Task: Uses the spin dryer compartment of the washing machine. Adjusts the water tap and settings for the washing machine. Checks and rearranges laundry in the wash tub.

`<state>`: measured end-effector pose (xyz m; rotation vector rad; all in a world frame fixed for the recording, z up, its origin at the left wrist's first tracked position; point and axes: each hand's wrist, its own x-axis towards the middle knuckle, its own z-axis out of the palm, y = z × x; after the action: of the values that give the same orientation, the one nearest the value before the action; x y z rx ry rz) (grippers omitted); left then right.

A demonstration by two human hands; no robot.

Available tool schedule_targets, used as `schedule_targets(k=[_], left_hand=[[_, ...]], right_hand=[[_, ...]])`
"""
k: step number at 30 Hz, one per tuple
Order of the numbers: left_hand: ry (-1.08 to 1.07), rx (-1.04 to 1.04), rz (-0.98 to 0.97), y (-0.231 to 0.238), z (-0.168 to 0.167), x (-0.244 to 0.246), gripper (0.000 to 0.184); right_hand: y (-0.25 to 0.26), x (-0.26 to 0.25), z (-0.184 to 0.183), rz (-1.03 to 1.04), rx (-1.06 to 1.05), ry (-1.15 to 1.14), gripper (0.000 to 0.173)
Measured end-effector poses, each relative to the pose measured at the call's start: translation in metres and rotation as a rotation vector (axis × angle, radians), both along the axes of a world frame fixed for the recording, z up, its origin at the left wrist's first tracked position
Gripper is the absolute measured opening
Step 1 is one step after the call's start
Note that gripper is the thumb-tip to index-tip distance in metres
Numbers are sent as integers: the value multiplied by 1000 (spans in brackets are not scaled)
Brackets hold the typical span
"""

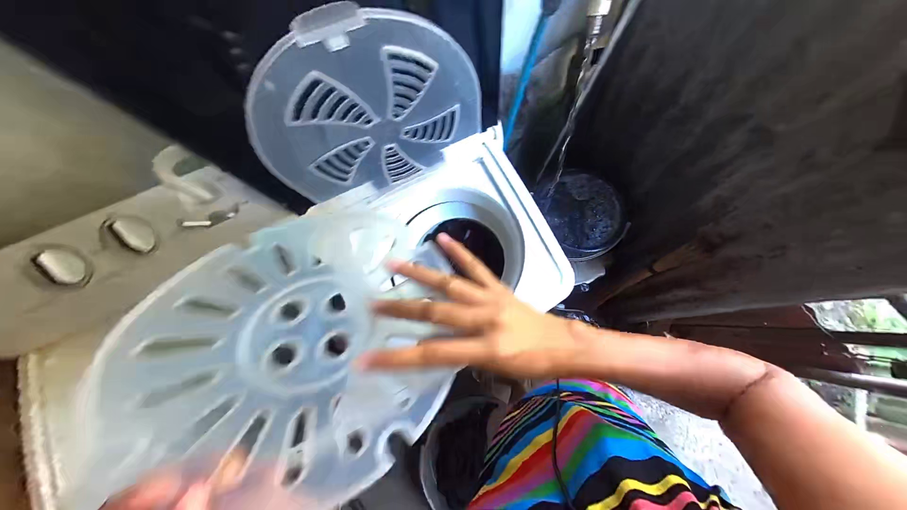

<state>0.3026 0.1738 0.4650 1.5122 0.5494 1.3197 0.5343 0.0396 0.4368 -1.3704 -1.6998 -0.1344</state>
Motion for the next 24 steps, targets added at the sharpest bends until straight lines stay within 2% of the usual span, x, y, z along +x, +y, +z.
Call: schedule_targets(k=[1, 4, 5, 7, 9, 12, 15, 17, 20, 24], left_hand=[[27, -49, -146, -1, -7, 34, 28], [177, -174, -549, -28, -47, 124, 76], [262, -158, -593, -41, -67, 143, 82], [517, 5, -536, -63, -104, 174, 77], [822, 222, -448, -79, -135, 193, 75], [1180, 423, -369, -101, -177, 209, 90], [1331, 507, -279, -117, -206, 214, 96], [1335, 550, -215, -122, -215, 213, 94], [1329, 543, -183, -123, -217, 216, 88], [1358, 528, -191, -123, -216, 218, 87]], right_hand=[[-23, 26, -8, -87, 21, 15, 41], [-112, 99, -42, -438, -49, 17, 39], [-141, 120, -58, -584, -103, 35, 38], [-184, 168, -104, -854, -289, 64, 45], [-201, 216, -163, -1000, -526, 160, 54], [-190, 269, -259, -1000, -873, 244, 63], [-151, 295, -316, -831, -1276, 290, 63], [-134, 300, -344, -791, -1421, 336, 61], [-124, 313, -364, -768, -1561, 423, 51], [-109, 334, -393, -742, -1658, 506, 40]])
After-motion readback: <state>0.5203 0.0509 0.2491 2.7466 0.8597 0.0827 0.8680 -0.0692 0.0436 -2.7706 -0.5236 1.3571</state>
